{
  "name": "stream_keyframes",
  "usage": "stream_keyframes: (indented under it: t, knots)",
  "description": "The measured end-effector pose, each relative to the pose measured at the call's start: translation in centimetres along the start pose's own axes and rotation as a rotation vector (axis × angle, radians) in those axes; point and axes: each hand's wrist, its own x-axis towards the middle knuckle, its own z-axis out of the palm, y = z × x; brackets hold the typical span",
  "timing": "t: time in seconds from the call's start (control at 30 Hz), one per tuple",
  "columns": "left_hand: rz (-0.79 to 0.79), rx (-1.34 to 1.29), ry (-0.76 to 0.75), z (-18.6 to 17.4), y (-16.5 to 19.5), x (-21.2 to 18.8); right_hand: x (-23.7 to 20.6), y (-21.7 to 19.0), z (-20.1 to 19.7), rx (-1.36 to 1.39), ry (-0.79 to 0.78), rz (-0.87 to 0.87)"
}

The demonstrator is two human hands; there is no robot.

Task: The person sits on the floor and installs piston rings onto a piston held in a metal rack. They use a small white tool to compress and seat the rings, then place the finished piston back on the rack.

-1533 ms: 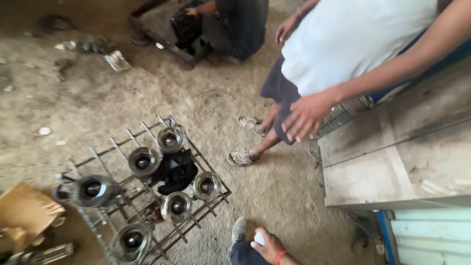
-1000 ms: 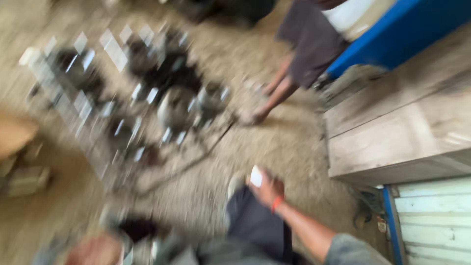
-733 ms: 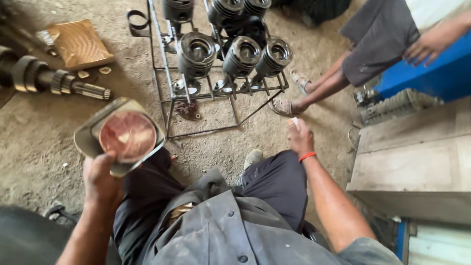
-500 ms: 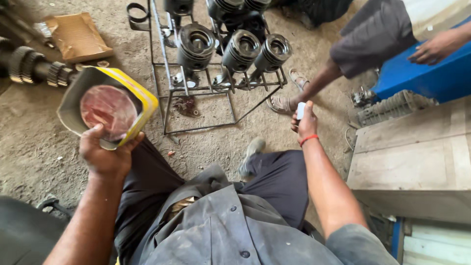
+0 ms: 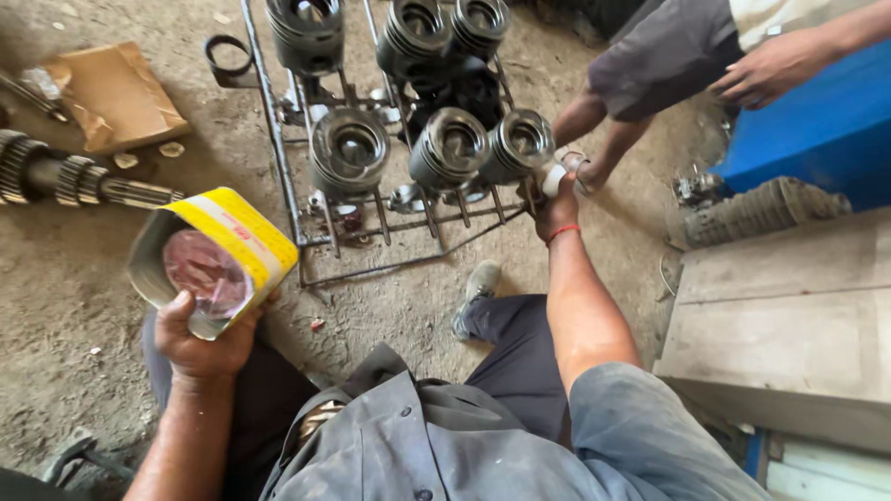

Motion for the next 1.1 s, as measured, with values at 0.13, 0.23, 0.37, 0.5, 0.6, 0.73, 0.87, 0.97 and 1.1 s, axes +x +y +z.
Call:
stream_keyframes:
  t: [0.13,0.23,0.37,0.5,0.6,0.73,0.87,0.97,1.1]
  knots:
    - [0.034,-0.002,0.018,-0.9,2.1,0.2,-0.1,1.2,1.2,-0.056,0.006,-0.105]
    - [0.088,-0.015,0.03,-1.7,3.6,-0.5,-0.5,1.5,2.1,-0.069,0.003,-0.083]
    - [0.15,-0.106,0.012,-2.1,3.4,-0.8,-2.6,2.0,2.2,-0.165,0.051,-0.095]
    - [0.089,-0.166,-0.08,-1.2,2.0,2.0,-5.4,2.3,2.0,-0.15,0.048,-0.104]
    - [0.088,-0.131,-0.107,0.2,0.5,5.6,-6.7,2.7,2.4,-0.102,0.152,-0.093]
    - [0.137,-0.121,-0.181,0.9,-1.2,7.3,-8.2,4.0,0.5,-0.084,0.184,-0.028]
    - [0.081,-0.119,-0.097,-0.3,-1.9,7.5,-8.4,5.9,-1.0,-0.091,0.234,-0.007]
    - [0.051,0.004,-0.038,-1.2,-0.7,7.9,-9.2,7.6,-1.3,-0.105,0.281,0.037]
    - [-0.071,0.128,0.033,-1.2,0.7,7.1,-12.2,10.0,-3.5,-0.021,0.242,-0.039]
